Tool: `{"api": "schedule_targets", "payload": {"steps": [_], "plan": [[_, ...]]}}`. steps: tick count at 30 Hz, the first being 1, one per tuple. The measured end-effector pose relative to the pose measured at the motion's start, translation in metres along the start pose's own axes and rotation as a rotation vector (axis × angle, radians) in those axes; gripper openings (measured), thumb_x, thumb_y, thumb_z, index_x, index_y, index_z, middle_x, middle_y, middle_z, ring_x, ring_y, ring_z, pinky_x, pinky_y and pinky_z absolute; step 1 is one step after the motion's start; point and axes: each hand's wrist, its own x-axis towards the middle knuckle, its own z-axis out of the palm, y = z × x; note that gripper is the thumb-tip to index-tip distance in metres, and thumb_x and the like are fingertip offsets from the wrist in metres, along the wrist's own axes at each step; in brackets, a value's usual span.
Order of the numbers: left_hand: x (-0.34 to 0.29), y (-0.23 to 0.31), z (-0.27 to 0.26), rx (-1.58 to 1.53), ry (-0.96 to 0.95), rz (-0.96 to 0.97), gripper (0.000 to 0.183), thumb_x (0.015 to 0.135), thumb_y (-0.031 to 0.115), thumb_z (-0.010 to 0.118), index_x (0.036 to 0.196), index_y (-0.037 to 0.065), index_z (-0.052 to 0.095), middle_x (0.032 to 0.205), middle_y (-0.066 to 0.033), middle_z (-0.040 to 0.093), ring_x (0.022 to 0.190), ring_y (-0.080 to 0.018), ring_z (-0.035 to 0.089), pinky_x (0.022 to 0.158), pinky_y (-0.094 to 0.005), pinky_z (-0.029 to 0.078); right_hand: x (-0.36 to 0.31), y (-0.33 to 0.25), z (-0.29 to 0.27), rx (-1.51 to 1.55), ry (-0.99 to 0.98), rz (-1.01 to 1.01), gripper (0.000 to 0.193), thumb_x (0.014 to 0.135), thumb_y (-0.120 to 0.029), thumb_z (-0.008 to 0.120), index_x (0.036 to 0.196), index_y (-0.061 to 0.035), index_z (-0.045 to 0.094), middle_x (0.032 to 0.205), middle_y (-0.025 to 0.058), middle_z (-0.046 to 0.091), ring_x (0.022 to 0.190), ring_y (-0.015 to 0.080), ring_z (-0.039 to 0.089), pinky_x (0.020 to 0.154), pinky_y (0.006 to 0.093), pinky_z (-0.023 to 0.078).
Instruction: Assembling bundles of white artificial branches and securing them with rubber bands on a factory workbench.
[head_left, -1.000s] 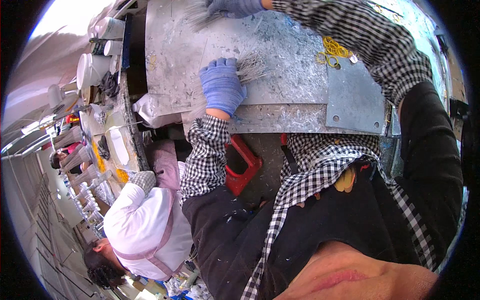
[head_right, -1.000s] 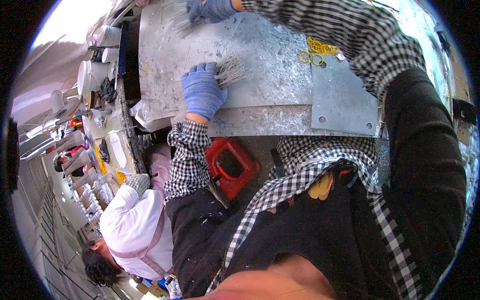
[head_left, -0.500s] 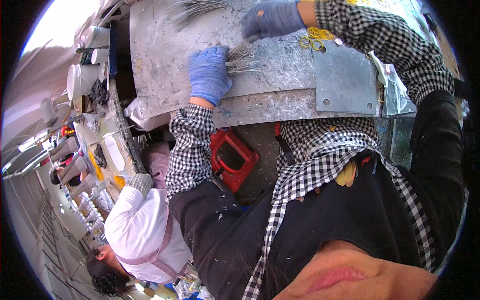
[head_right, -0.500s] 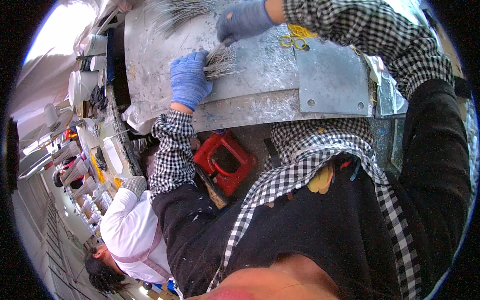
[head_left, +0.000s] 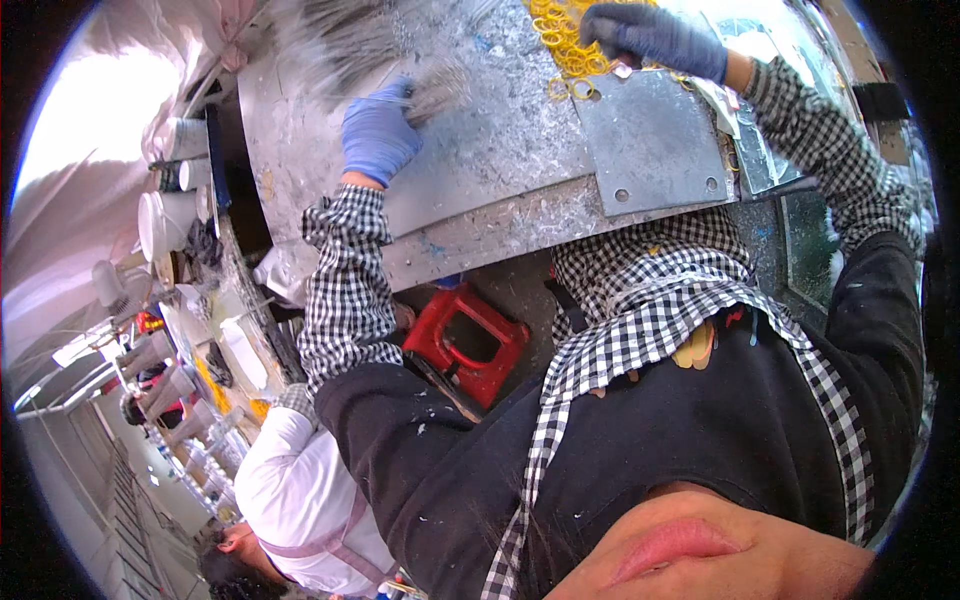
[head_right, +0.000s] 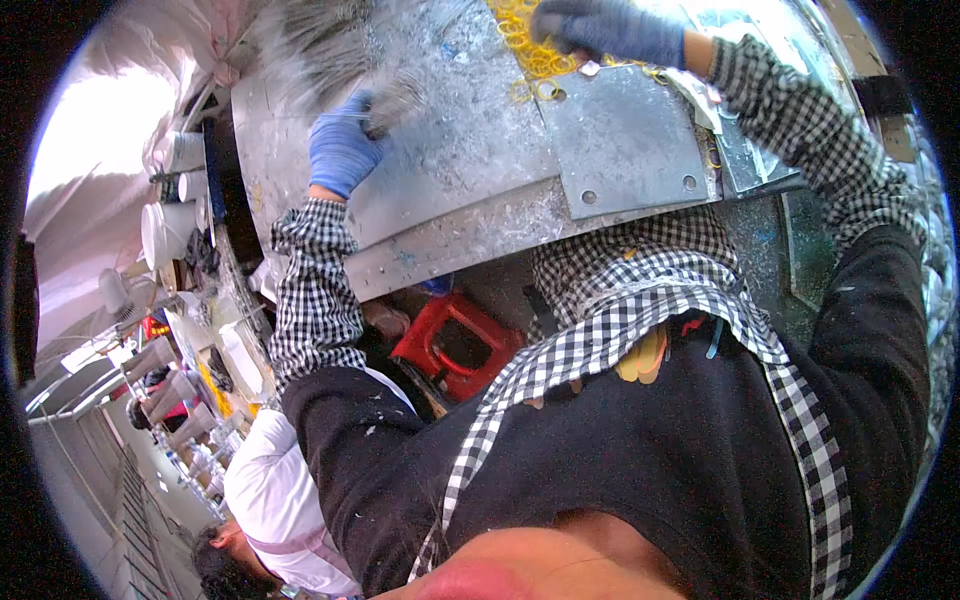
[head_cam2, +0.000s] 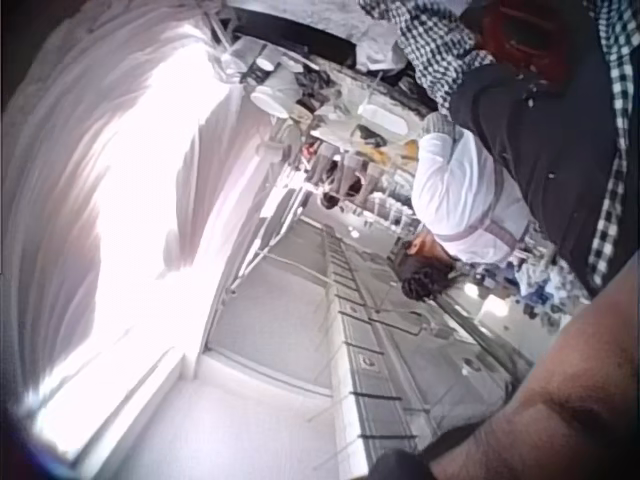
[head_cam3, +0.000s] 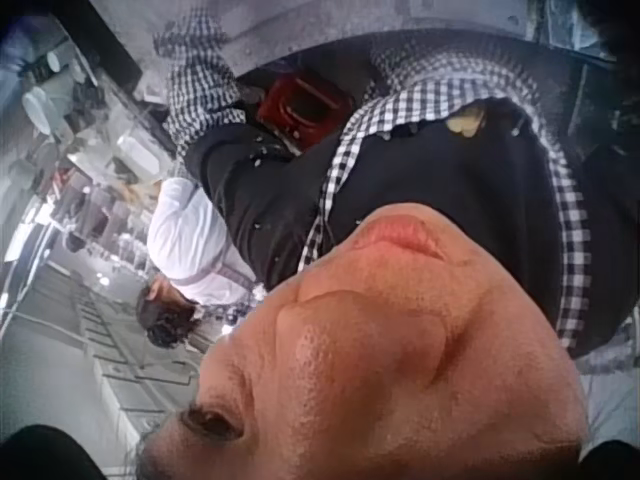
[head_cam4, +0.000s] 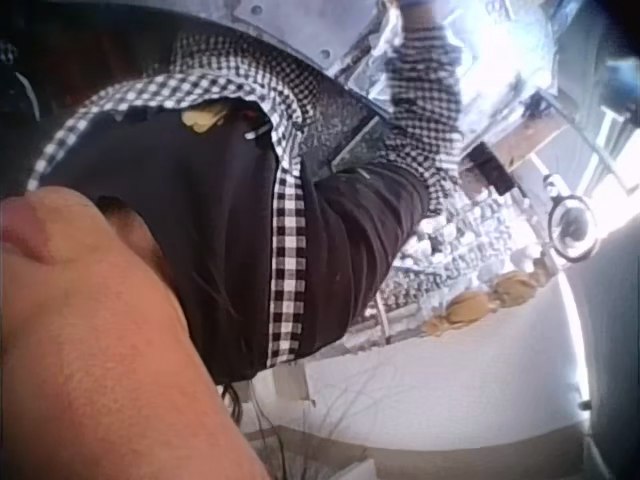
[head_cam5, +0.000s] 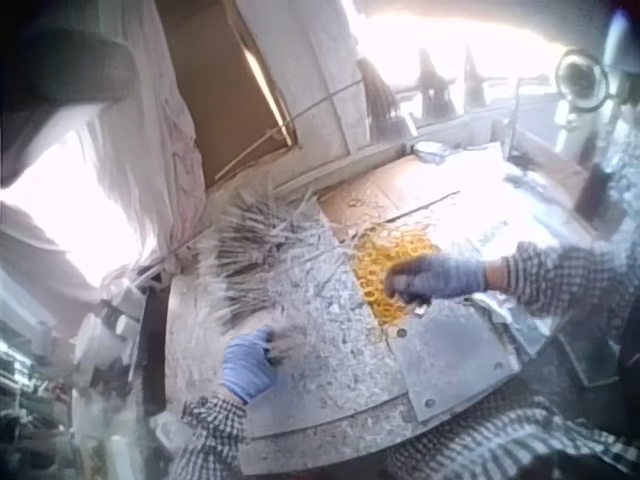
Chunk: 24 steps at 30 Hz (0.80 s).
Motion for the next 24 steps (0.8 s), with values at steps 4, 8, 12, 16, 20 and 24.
{"api": "schedule_targets", "payload": {"steps": [4,8,12,16,20,24], "plan": [[0.015,0.034,-0.039,-1.100,0.332,-0.031,0.045,0.076,0.012,0.082,0.116,0.002,0.063,0.105,-0.0109,0.073,0.091,-0.0186,0.070,0.082,-0.0301,0.056,0.010,-0.003,0.055,0.112,0.198,-0.304,0.034,0.106,-0.035,0.045,0.112,-0.0058,0.062,0.078,-0.0025,0.053,0.062,0.0049,0.050,0.058,0.0193,0.045],[0.031,0.076,-0.063,-1.634,0.392,0.062,0.033,0.082,0.005,0.077,0.113,0.000,0.065,0.102,-0.0088,0.072,0.092,-0.0157,0.069,0.084,-0.0290,0.057,0.015,-0.042,0.092,0.007,0.241,-0.322,0.032,0.102,-0.037,0.050,0.111,-0.0082,0.061,0.077,0.0047,0.062,0.065,0.0134,0.061,0.056,0.0274,0.050],[0.032,0.102,-0.063,-1.701,0.493,0.046,0.032,0.081,0.006,0.079,0.110,0.001,0.066,0.100,-0.0072,0.072,0.091,-0.0159,0.068,0.082,-0.0279,0.055,0.008,-0.043,0.096,-0.872,0.490,-0.537,0.019,0.093,-0.021,0.056,0.106,-0.0085,0.063,0.082,0.0116,0.069,0.069,0.0257,0.069,0.061,0.0349,0.056],[0.018,0.102,-0.052,-1.664,0.476,0.028,0.039,0.078,0.009,0.081,0.112,0.002,0.063,0.098,-0.0067,0.070,0.091,-0.0170,0.067,0.085,-0.0301,0.054,-0.016,-0.048,0.065,-0.814,0.257,-0.614,0.023,0.097,-0.026,0.059,0.102,-0.0052,0.066,0.080,0.0172,0.066,0.067,0.0325,0.067,0.062,0.0402,0.055],[0.006,0.118,-0.047,-1.915,0.237,0.170,0.059,0.072,0.009,0.083,0.123,0.002,0.053,0.102,-0.0090,0.066,0.098,-0.0215,0.063,0.088,-0.0366,0.052,-0.017,-0.089,0.003,-0.070,0.267,-0.385,0.029,0.098,-0.028,0.061,0.110,-0.0029,0.069,0.098,0.0115,0.072,0.076,0.0199,0.069,0.070,0.0305,0.057],[0.006,0.153,-0.046,-2.074,-0.053,0.356,0.066,0.067,0.010,0.086,0.124,0.003,0.052,0.094,-0.0064,0.062,0.092,-0.0196,0.060,0.084,-0.0349,0.048,-0.007,-0.092,0.002,0.376,-0.023,-0.466,0.037,0.101,-0.038,0.057,0.114,-0.0054,0.069,0.096,0.0018,0.067,0.085,0.0071,0.059,0.075,0.0258,0.050]]}}
